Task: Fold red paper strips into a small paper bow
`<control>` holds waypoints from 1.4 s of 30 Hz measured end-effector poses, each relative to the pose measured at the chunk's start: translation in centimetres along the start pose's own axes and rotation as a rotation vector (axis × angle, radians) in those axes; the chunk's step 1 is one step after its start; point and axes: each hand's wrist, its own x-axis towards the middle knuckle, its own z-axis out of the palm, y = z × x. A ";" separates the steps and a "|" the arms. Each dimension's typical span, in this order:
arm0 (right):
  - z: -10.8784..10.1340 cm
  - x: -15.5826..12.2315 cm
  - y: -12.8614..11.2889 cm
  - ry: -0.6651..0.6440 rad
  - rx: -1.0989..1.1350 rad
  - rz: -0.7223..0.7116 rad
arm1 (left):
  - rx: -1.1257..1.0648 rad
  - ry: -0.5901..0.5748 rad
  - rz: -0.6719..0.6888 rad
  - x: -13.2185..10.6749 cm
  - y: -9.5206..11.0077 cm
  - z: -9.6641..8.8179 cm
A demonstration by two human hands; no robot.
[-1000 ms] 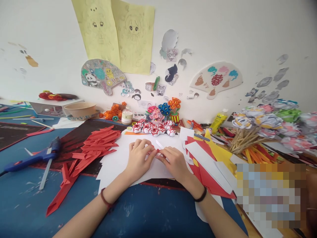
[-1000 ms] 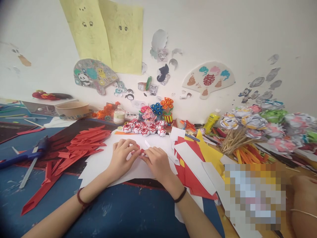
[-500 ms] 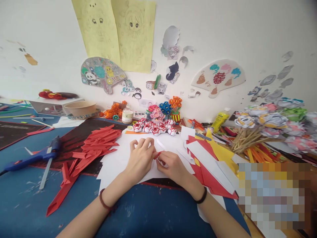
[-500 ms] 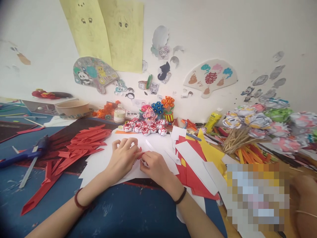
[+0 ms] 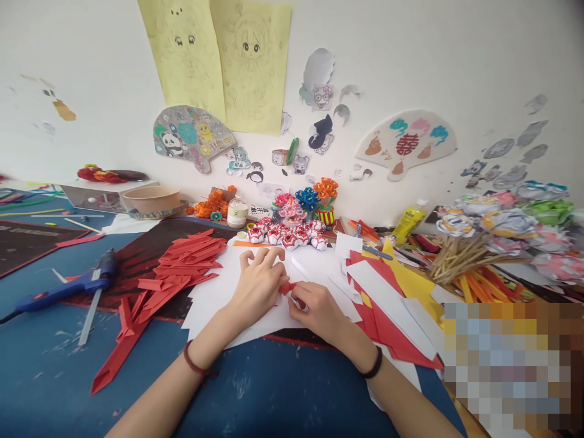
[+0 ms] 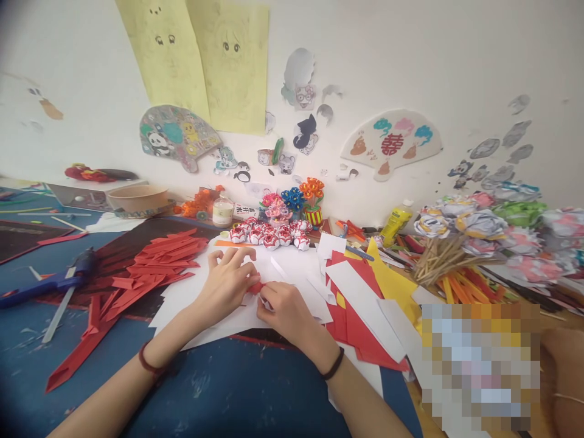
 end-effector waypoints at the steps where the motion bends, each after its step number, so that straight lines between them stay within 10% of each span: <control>1: 0.1 0.0 0.0 0.004 0.010 0.023 | 0.002 0.001 -0.001 0.0 0.0 0.0; 42: 1.9 -0.9 0.1 -0.018 -0.227 -0.096 | -0.157 -0.095 -0.047 0.4 -1.0 -0.7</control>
